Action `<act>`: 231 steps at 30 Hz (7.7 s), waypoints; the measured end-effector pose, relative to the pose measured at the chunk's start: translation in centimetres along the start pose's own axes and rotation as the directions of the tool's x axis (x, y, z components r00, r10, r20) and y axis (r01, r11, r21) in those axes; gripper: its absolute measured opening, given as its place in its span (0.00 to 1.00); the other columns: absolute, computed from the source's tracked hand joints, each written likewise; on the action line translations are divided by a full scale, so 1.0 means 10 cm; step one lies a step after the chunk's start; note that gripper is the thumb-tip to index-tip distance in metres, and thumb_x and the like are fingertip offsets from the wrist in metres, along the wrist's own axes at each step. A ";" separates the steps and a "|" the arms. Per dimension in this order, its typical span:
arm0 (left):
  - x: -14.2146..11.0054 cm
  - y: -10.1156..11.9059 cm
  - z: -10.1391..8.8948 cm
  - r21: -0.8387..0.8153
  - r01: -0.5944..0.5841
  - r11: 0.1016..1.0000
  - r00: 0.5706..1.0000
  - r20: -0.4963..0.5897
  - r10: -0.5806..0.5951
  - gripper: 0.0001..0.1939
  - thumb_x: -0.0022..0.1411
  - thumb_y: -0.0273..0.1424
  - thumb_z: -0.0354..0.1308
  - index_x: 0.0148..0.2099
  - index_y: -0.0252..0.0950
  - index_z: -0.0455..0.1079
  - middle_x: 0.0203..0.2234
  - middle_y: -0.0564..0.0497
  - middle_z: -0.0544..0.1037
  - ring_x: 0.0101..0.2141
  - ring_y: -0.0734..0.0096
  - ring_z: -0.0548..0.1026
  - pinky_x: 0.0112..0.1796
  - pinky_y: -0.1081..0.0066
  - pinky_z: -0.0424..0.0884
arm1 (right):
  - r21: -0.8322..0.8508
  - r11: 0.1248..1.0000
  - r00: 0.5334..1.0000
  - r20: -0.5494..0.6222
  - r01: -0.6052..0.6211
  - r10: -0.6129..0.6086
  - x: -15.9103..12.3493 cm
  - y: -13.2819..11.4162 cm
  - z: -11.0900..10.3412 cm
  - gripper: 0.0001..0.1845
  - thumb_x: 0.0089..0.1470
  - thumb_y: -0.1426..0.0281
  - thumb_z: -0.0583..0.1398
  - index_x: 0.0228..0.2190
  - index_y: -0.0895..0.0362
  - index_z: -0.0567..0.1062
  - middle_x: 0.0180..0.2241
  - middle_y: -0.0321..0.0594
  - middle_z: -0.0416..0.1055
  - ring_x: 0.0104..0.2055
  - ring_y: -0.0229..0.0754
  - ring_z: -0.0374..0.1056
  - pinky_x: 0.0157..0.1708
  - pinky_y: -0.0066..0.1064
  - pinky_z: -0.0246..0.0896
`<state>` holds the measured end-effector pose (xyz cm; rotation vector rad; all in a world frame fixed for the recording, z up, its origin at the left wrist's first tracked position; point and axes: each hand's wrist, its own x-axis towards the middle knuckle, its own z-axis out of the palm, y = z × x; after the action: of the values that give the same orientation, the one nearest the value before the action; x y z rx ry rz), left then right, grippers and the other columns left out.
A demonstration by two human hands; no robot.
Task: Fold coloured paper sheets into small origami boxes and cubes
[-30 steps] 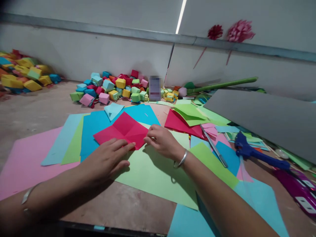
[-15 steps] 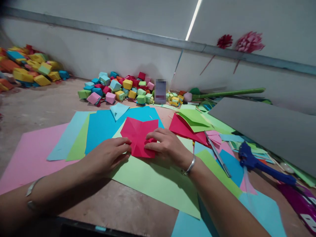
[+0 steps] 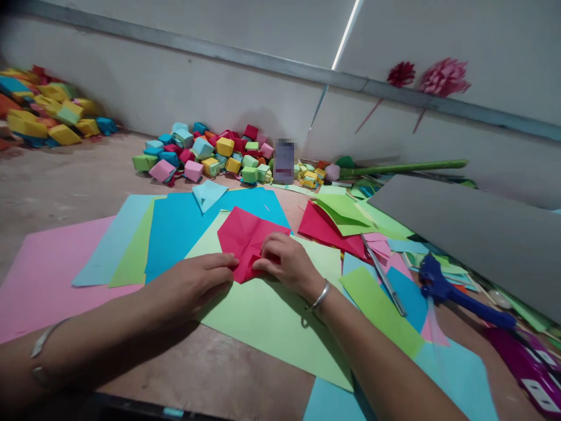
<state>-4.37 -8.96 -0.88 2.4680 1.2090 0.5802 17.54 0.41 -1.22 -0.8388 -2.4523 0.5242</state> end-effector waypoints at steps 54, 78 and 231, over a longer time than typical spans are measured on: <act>0.08 0.02 0.11 0.293 -0.049 0.955 0.999 0.022 0.045 0.13 0.65 0.28 0.52 0.52 0.35 0.67 0.50 0.43 0.74 0.47 0.54 0.72 0.44 0.55 0.70 | -0.051 0.993 0.993 0.030 -0.110 0.112 0.19 0.09 0.20 0.14 0.51 0.70 0.66 0.23 0.57 0.66 0.30 0.37 0.60 0.34 0.39 0.57 0.31 0.29 0.50; 0.24 0.11 0.09 0.410 -0.033 0.912 0.994 0.112 -0.015 0.22 0.66 0.45 0.50 0.57 0.40 0.65 0.41 0.46 0.74 0.38 0.59 0.70 0.36 0.62 0.65 | -0.271 0.937 0.907 0.294 -0.222 0.300 0.22 0.29 -0.29 0.16 0.40 0.63 0.72 0.22 0.58 0.73 0.33 0.41 0.65 0.34 0.41 0.63 0.30 0.27 0.53; 0.33 0.27 0.12 0.407 -0.039 0.913 0.981 0.189 -0.042 0.17 0.65 0.40 0.52 0.50 0.34 0.70 0.34 0.46 0.72 0.32 0.60 0.71 0.29 0.64 0.67 | -0.332 0.868 0.784 0.389 -0.370 0.483 0.23 0.19 -0.27 0.19 0.38 0.54 0.69 0.21 0.57 0.75 0.19 0.33 0.68 0.24 0.36 0.61 0.21 0.27 0.49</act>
<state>-0.15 -8.02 0.03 2.7813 1.3643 0.0780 18.36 3.77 0.79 -1.5596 -2.7940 0.6592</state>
